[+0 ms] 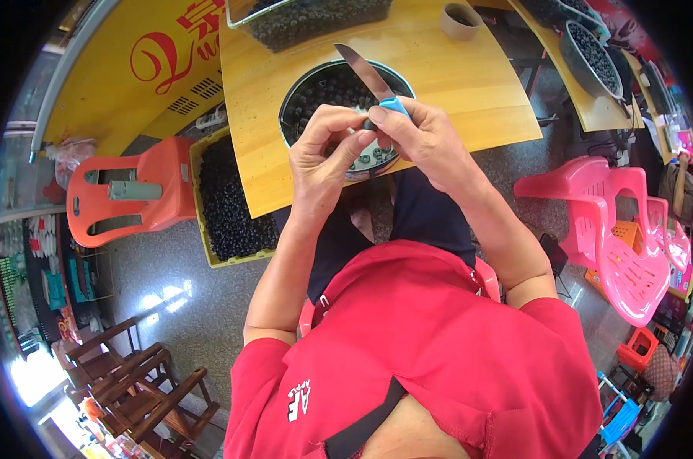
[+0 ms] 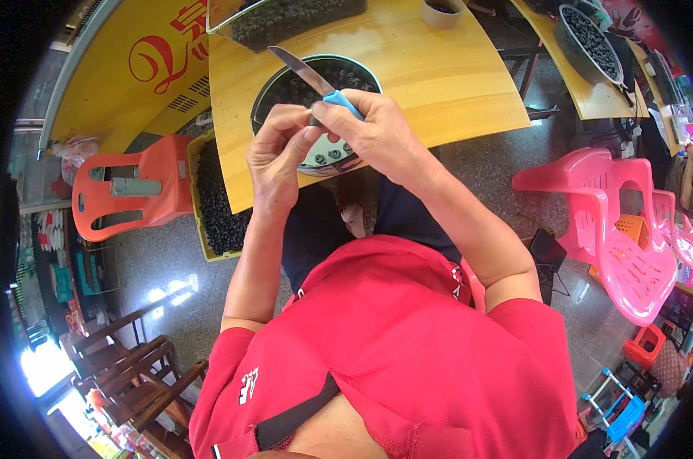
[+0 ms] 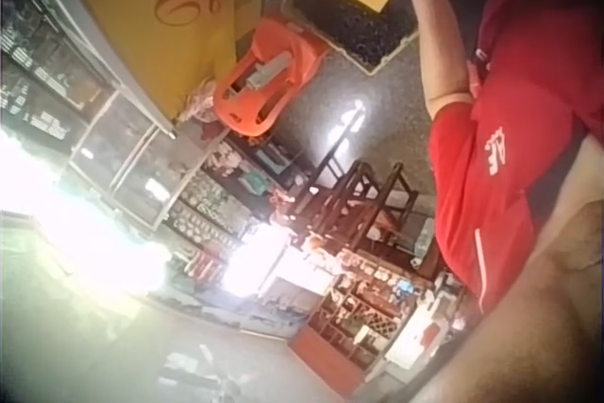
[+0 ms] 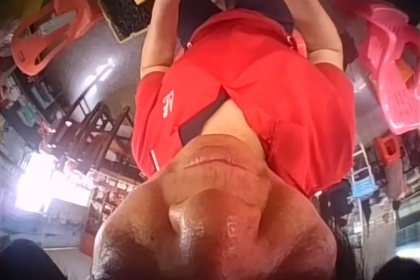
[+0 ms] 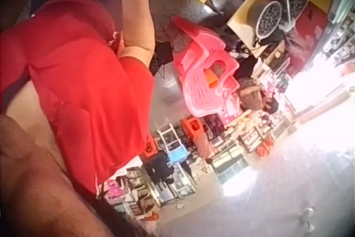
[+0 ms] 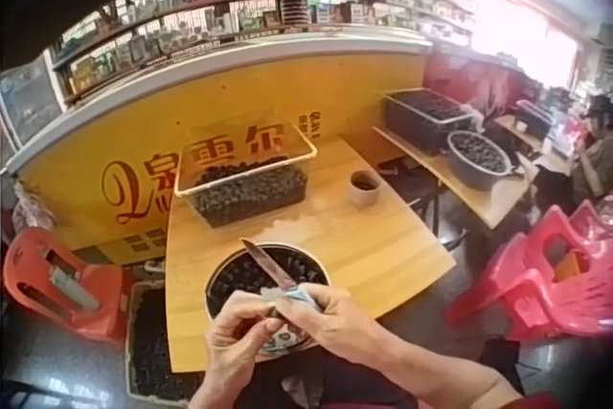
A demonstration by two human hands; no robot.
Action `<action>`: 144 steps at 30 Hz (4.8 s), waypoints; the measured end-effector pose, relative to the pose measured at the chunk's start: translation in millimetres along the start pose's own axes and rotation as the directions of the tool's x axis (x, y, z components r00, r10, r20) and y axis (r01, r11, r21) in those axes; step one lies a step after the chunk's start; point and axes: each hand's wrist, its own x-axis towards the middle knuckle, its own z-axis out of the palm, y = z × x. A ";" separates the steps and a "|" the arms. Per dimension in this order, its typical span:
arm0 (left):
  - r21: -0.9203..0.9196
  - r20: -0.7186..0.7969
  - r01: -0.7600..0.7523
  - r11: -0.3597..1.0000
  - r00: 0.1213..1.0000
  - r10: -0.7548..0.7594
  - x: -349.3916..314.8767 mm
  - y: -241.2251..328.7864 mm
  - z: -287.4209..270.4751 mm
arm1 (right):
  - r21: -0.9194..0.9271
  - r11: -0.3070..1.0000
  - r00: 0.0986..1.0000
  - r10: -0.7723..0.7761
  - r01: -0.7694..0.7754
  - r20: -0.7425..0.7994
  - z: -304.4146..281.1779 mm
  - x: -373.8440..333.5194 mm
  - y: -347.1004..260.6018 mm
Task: Cutting and pitting small dark round fruits using a utility knife.
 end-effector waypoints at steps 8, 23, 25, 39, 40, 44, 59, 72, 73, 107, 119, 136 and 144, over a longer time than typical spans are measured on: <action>-0.110 0.078 0.312 0.944 0.949 -0.304 26.5 6.9 -2.2 | 0.076 0.995 0.986 -0.047 0.059 -0.158 -33.1 -7.7 -2.2; 0.912 0.335 -0.115 0.393 0.762 -0.554 64.2 -34.6 21.0 | 0.127 0.988 0.991 -0.070 0.085 -0.116 -66.5 -28.1 6.0; 0.902 0.400 -0.235 0.363 0.770 -0.497 65.2 -39.3 21.4 | 0.121 0.990 0.990 -0.057 0.073 -0.131 -65.8 -28.8 5.5; -0.206 0.226 0.453 0.867 0.884 -0.409 45.7 4.1 2.7 | 0.245 0.969 0.989 0.018 0.019 -0.147 -21.8 -9.2 16.8; -0.259 0.201 0.438 0.861 0.896 -0.395 41.9 3.5 3.6 | 0.244 0.970 0.990 0.016 0.019 -0.142 -16.8 -7.2 15.5; -0.295 0.132 0.334 0.895 0.942 -0.308 32.0 -0.7 9.5 | 0.195 0.980 0.984 -0.002 0.037 -0.176 -9.7 -1.2 15.5; -0.303 0.086 0.159 0.940 0.986 -0.139 13.2 -5.2 11.7 | -0.045 0.990 0.984 -0.139 0.135 -0.114 -7.6 -2.1 -2.0; -0.203 0.034 0.284 0.937 0.958 -0.283 8.0 3.6 10.9 | 0.047 0.998 0.997 -0.043 0.046 -0.071 -16.0 -0.6 -3.2; -0.179 0.014 0.294 0.939 0.955 -0.296 7.8 4.8 11.4 | 0.048 0.998 0.997 -0.042 0.046 -0.072 -15.7 0.7 -0.6; -0.181 -0.104 0.165 0.969 0.977 -0.186 -0.5 2.4 6.8 | -0.825 0.359 0.784 -0.602 0.437 0.154 -17.7 -7.8 10.8; -0.188 -0.079 0.180 0.965 0.977 -0.198 -1.3 2.0 1.8 | -0.829 0.369 0.797 -0.586 0.421 0.144 -16.0 -7.2 9.6; -0.193 -0.087 0.160 0.968 0.980 -0.179 -3.3 3.1 -2.1 | -0.803 0.372 0.781 -0.600 0.465 0.174 -8.2 0.2 6.3; -0.204 -0.060 0.164 0.965 0.982 -0.180 -3.8 3.9 -2.9 | -0.817 0.363 0.789 -0.590 0.449 0.171 -8.6 -0.4 6.7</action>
